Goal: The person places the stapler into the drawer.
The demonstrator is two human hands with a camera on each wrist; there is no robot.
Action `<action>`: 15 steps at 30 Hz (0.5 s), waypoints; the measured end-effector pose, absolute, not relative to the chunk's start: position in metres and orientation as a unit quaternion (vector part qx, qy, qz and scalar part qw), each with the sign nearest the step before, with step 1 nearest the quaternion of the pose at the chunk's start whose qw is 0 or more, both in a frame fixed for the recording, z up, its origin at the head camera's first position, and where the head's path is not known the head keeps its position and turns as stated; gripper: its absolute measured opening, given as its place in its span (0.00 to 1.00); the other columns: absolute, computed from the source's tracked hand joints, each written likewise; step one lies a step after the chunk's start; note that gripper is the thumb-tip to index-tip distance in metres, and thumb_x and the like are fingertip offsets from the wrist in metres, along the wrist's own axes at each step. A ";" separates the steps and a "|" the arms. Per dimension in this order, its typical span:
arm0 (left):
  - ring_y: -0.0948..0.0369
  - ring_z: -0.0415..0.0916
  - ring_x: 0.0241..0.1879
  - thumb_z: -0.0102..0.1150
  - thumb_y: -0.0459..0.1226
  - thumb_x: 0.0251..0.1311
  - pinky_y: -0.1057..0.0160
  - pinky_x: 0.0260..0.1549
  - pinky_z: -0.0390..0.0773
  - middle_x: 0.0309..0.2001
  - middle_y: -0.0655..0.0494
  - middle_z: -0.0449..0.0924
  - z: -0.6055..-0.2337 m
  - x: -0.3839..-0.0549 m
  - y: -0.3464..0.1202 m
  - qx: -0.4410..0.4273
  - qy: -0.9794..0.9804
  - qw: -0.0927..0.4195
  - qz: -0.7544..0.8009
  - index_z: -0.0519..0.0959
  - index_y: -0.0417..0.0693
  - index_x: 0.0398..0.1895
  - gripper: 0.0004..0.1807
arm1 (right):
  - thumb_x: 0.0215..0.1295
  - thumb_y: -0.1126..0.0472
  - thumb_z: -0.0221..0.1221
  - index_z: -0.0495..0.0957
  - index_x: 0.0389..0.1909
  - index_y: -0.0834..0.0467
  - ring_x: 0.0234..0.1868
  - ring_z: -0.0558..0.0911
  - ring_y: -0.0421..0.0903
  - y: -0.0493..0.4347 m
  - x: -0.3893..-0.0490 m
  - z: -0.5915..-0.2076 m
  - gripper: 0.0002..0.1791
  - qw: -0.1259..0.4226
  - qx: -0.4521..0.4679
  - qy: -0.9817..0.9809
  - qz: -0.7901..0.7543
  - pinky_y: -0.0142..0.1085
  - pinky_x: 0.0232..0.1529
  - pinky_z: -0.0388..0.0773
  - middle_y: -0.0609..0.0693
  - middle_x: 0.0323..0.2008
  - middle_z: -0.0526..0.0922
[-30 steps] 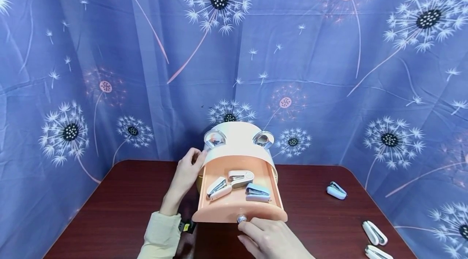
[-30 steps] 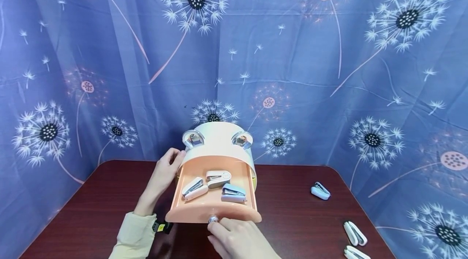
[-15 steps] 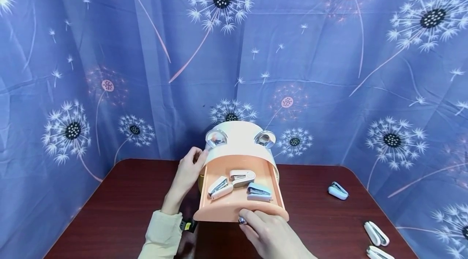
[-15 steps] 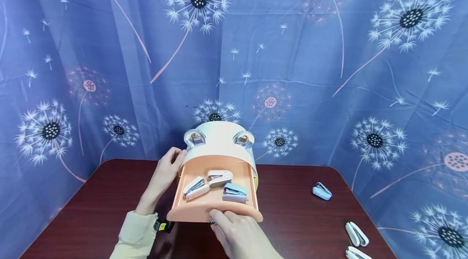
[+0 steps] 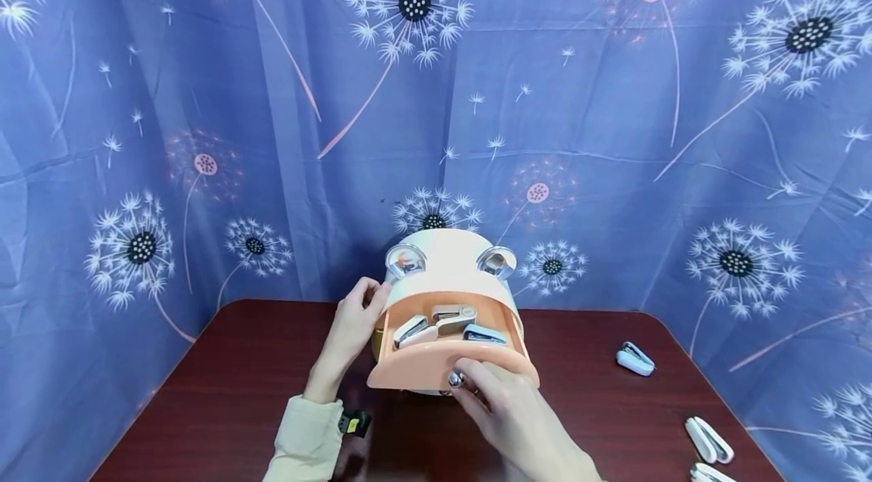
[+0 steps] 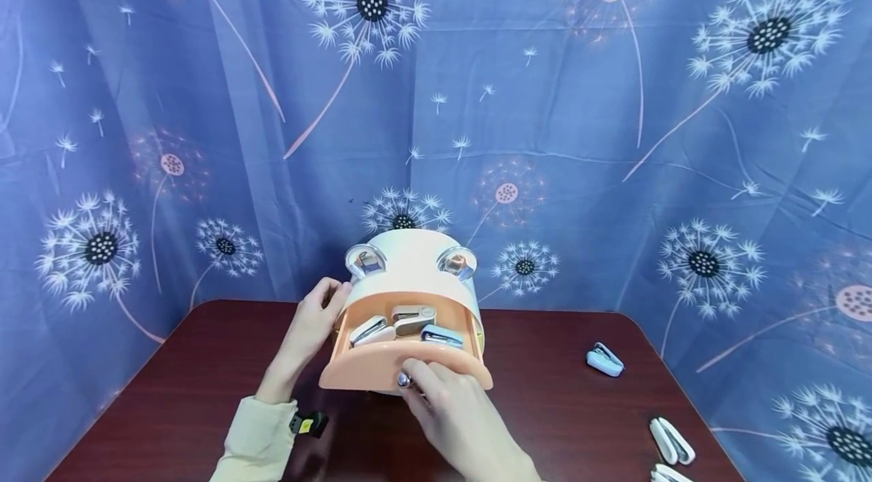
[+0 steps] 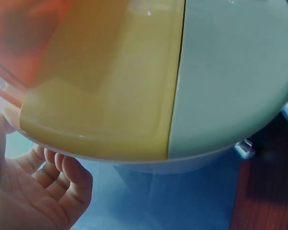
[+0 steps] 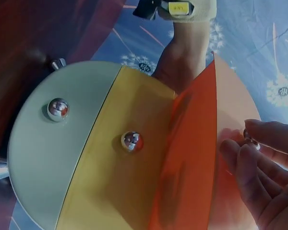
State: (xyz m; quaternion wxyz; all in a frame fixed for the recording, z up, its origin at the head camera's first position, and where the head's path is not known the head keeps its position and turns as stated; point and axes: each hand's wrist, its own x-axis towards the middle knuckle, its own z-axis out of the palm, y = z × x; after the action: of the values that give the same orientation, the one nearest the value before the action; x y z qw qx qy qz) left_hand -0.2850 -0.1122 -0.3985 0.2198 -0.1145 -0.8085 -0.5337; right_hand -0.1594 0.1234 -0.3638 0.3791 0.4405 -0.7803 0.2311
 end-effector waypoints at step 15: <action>0.60 0.66 0.20 0.47 0.58 0.55 0.64 0.18 0.66 0.20 0.57 0.67 -0.399 -0.285 -0.113 -0.106 -0.809 0.219 -0.535 0.70 0.56 0.29 0.17 | 0.47 0.66 0.64 0.72 0.35 0.55 0.22 0.71 0.29 0.120 -0.191 -0.366 0.14 0.346 0.401 -0.802 0.276 0.18 0.22 0.66 0.39 0.22 0.72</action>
State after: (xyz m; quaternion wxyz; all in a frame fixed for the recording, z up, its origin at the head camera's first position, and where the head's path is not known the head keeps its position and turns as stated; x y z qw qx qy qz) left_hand -0.2847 -0.1128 -0.3985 0.2186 -0.1055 -0.8090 -0.5354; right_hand -0.1907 0.1200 -0.3658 0.3462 0.4008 -0.8019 0.2764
